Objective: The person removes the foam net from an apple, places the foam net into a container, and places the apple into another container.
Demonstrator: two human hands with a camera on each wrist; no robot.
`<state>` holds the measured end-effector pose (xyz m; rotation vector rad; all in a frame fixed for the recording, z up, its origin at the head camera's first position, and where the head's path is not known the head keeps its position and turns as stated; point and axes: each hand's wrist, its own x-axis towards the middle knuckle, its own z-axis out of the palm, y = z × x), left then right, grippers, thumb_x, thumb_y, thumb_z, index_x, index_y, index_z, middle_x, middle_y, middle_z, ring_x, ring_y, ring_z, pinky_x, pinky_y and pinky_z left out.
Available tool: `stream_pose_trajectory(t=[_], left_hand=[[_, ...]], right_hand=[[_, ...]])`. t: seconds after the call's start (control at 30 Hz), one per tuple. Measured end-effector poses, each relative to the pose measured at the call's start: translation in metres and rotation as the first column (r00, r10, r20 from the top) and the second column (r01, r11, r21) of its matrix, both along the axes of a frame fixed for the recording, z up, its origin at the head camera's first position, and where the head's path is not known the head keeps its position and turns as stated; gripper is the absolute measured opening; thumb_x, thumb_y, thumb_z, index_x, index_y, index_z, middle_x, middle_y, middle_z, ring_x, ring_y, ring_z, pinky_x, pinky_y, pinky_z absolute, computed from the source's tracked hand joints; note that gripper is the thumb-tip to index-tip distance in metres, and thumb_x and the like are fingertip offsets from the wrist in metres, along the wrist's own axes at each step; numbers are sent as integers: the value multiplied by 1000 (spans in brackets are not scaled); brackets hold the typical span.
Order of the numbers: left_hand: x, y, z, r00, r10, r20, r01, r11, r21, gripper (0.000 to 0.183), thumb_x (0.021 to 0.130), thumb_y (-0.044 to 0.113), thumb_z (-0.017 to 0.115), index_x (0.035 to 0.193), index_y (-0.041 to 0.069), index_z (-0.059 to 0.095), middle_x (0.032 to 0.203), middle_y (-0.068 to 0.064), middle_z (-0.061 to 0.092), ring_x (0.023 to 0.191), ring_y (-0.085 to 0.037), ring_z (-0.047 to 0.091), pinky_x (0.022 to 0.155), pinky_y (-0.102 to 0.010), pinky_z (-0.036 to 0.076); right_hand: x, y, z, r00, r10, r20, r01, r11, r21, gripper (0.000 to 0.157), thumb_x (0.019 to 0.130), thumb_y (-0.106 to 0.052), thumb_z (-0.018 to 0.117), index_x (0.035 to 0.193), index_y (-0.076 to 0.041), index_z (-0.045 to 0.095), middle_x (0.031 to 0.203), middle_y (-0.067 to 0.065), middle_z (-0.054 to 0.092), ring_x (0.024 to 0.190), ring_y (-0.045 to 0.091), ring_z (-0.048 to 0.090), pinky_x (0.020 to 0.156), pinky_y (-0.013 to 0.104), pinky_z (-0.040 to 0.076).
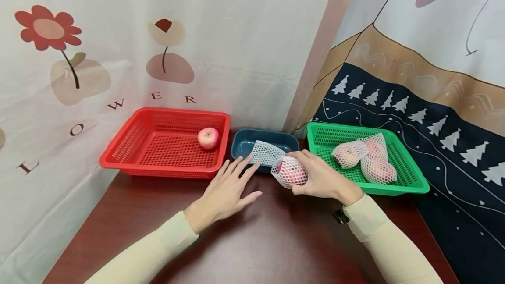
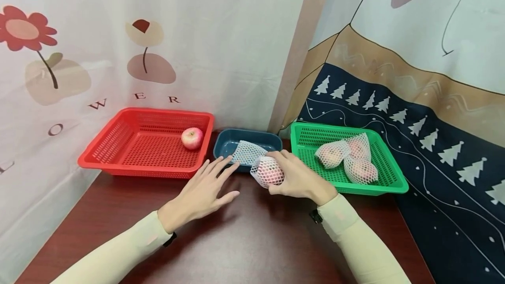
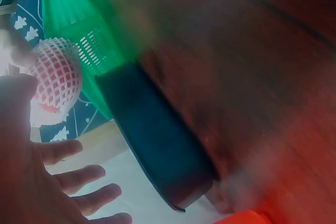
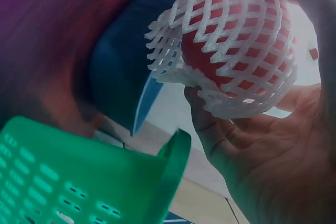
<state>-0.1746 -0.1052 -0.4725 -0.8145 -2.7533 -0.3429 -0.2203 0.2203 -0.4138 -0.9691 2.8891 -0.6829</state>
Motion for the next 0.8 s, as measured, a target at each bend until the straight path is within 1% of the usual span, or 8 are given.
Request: stream_pose_trajectory(t=[0.17, 0.27, 0.43, 0.57, 0.7, 0.8], left_hand=[[4, -2, -6, 1000, -6, -24, 6, 1000, -14, 81, 111, 66, 67, 175, 17, 54, 183, -17, 50, 165, -47, 53, 135, -71, 44], [5, -2, -9, 1000, -9, -24, 8, 1000, -22, 79, 112, 63, 68, 174, 16, 55, 181, -18, 52, 165, -47, 54, 134, -71, 45], [8, -3, -10, 1000, -14, -8, 14, 1000, -16, 80, 112, 63, 68, 174, 16, 54, 181, -18, 52, 165, -46, 54, 134, -70, 46], [11, -4, -9, 1000, -12, 29, 12, 1000, 3, 80, 112, 63, 67, 175, 16, 53, 182, -18, 51, 165, -45, 54, 131, -68, 50], [13, -4, -11, 997, -11, 80, 8, 999, 45, 77, 114, 62, 65, 175, 17, 54, 181, -17, 52, 163, -45, 55, 124, -66, 56], [14, -5, -11, 994, -15, 109, 7, 997, 72, 75, 115, 62, 64, 174, 17, 54, 180, -17, 52, 162, -43, 56, 119, -66, 59]], right_hand=[[2, -4, -7, 999, 16, 31, -17, 1000, 21, 91, 89, -42, 92, 168, -15, 56, 148, 10, 68, 122, 23, 69, 98, 44, 67], [3, -7, -11, 998, 26, 54, -27, 999, 24, 91, 89, -42, 92, 169, -16, 55, 148, 10, 68, 121, 22, 70, 98, 42, 67], [3, -11, -20, 997, 42, 68, -44, 999, 25, 92, 88, -41, 92, 169, -17, 55, 147, 9, 69, 120, 20, 70, 97, 40, 67], [3, -14, -27, 996, 58, 69, -60, 998, 34, 91, 87, -39, 91, 168, -17, 56, 145, 8, 70, 119, 18, 70, 97, 39, 66], [3, -16, -33, 995, 64, 78, -68, 997, 47, 88, 89, -39, 92, 167, -17, 56, 141, 7, 70, 117, 16, 69, 96, 38, 66], [4, -18, -37, 993, 66, 97, -72, 996, 54, 86, 89, -38, 92, 164, -17, 57, 140, 7, 70, 116, 16, 70, 95, 37, 66]])
